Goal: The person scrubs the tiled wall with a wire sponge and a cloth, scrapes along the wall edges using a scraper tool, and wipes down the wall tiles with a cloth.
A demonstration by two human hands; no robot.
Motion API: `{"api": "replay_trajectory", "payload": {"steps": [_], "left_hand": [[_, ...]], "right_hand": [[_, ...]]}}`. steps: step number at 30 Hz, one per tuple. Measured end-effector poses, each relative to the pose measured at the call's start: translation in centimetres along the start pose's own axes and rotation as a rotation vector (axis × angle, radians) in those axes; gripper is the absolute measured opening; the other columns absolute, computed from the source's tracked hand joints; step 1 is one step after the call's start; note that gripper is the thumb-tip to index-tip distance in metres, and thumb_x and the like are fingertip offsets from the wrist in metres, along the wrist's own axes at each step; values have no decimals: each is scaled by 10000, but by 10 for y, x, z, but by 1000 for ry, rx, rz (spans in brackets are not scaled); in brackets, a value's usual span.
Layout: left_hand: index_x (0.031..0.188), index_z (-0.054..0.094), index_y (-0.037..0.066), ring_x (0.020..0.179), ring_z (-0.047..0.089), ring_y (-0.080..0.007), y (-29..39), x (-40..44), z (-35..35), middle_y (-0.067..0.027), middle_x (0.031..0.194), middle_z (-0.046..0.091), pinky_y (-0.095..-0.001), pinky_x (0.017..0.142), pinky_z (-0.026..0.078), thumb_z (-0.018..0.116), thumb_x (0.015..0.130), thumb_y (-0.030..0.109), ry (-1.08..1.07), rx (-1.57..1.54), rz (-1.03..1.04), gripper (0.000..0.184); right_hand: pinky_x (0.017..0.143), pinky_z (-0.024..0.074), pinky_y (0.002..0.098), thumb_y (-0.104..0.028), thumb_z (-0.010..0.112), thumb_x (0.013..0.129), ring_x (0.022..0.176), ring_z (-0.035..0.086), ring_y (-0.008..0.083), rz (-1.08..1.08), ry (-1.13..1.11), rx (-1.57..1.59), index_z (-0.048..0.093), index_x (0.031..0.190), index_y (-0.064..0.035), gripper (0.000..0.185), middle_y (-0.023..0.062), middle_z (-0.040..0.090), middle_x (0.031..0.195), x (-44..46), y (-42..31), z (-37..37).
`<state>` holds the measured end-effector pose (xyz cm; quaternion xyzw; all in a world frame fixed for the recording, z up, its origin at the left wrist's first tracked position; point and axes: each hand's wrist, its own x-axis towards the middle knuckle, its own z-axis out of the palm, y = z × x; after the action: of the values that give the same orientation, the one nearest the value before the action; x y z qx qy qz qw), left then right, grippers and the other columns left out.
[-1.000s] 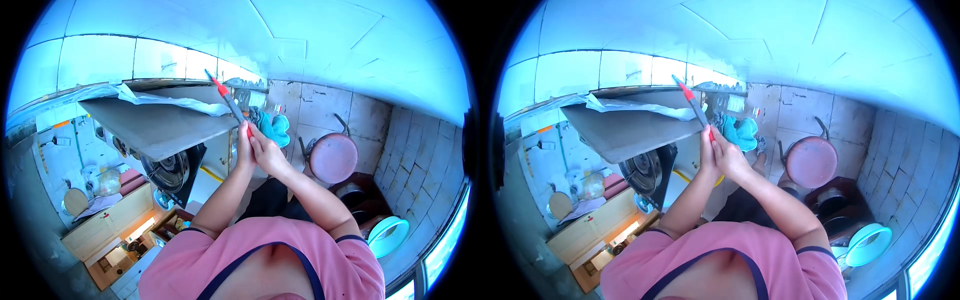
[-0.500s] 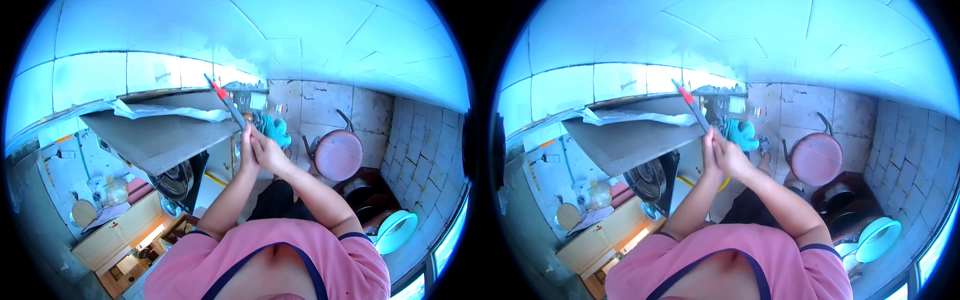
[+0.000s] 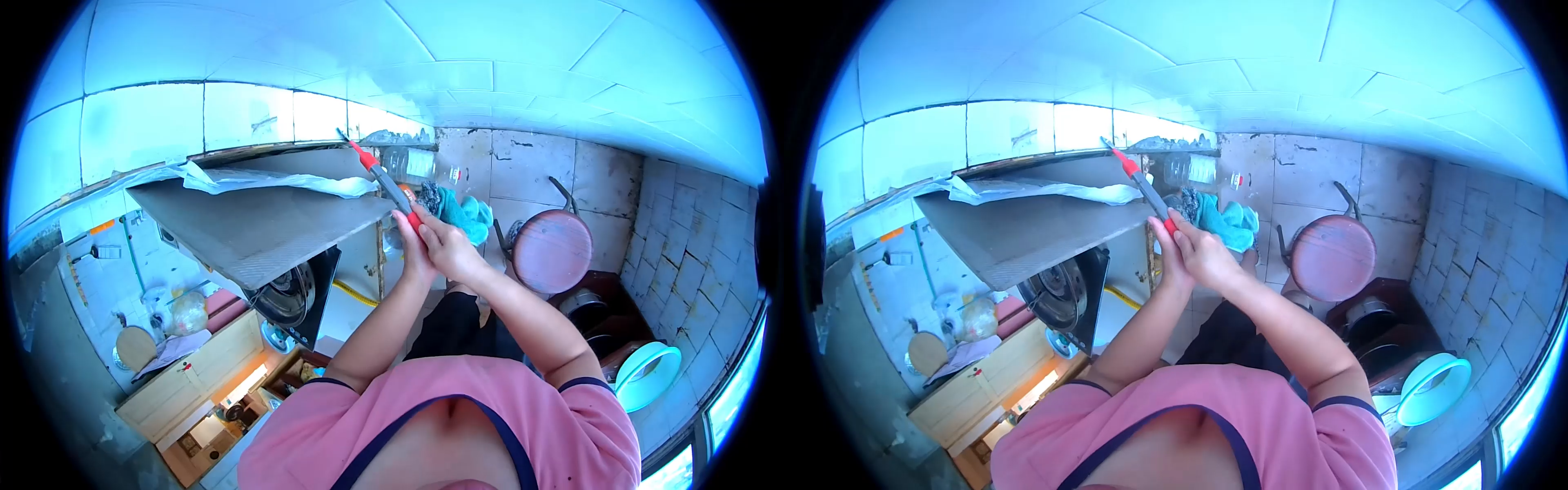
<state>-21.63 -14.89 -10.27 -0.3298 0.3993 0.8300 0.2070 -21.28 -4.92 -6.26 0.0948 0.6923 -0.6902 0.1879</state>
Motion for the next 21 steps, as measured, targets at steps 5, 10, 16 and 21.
{"api": "replay_trajectory", "payload": {"steps": [5,10,16,21], "left_hand": [[1104,514,161,879,547,-150,4,-3,-1,-26,918,545,-309,746,446,360,922,551,27,-28,-18,457],[1253,479,152,1038,535,-192,15,0,7,-36,1099,544,-354,886,437,317,889,663,-11,-153,-32,648],[1290,433,169,1026,541,-177,-14,18,-26,-34,1061,539,-350,865,445,313,923,590,-101,-119,-19,571],[1293,422,160,1027,539,-174,-16,23,-16,-35,1064,535,-348,865,444,317,937,541,-100,-93,-14,531]], "right_hand": [[830,473,447,-184,436,938,965,574,441,-48,71,-47,443,1337,-101,408,287,604,1002,3,2,11],[822,473,446,-178,436,935,935,581,444,-24,26,-96,409,1358,-98,431,287,609,978,22,0,15],[787,471,466,-170,446,925,896,590,441,-319,132,-192,412,1353,-92,436,295,609,937,11,8,16],[770,464,504,-155,451,913,854,590,461,-112,74,-62,411,1346,-78,441,343,578,875,35,-4,13]]}}
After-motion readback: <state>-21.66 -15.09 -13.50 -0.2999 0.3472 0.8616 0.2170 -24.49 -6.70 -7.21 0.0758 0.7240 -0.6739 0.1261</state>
